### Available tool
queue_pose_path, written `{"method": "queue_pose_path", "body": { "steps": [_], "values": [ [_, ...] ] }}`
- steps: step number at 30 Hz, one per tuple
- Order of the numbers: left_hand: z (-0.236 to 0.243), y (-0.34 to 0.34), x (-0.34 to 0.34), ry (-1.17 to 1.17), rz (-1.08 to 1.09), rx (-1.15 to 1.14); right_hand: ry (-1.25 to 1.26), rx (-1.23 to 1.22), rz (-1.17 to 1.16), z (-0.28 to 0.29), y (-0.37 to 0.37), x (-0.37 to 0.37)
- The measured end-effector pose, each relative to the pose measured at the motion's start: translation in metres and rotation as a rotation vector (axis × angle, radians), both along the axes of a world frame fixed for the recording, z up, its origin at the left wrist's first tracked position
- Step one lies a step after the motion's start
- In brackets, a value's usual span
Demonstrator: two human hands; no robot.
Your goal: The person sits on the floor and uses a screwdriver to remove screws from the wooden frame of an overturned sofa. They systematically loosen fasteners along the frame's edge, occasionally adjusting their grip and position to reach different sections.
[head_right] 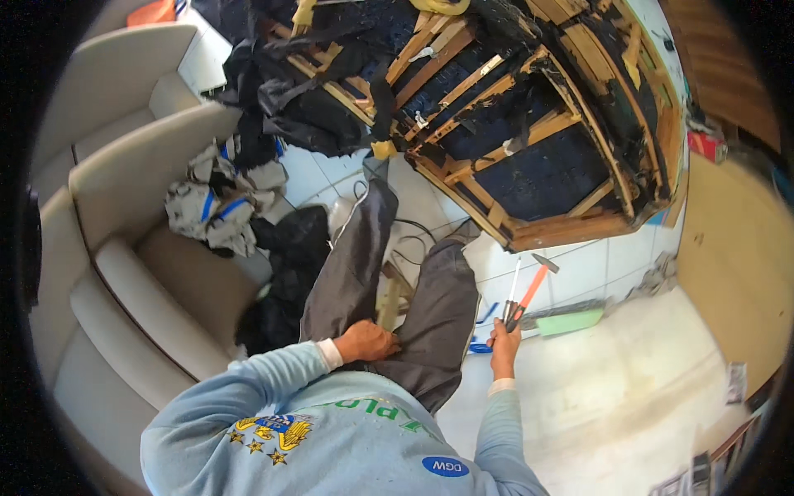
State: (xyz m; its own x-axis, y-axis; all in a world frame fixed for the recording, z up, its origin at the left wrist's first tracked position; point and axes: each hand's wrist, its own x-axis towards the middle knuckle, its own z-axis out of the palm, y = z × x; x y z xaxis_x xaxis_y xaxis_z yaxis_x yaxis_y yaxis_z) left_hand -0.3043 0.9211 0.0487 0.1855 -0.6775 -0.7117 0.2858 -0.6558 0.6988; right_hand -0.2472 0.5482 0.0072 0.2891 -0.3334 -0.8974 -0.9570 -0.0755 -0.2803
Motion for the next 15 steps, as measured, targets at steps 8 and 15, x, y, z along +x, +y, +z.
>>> {"method": "queue_pose_path", "body": {
  "steps": [8,15],
  "values": [
    [0.037,0.134,0.012,0.388,0.286,-0.225,0.288,-0.014,-0.643,-0.089,0.103,-0.089],
    [0.015,0.159,0.001,0.193,0.041,-0.115,0.201,-0.007,-0.614,-0.134,0.142,-0.118]
  ]
}}
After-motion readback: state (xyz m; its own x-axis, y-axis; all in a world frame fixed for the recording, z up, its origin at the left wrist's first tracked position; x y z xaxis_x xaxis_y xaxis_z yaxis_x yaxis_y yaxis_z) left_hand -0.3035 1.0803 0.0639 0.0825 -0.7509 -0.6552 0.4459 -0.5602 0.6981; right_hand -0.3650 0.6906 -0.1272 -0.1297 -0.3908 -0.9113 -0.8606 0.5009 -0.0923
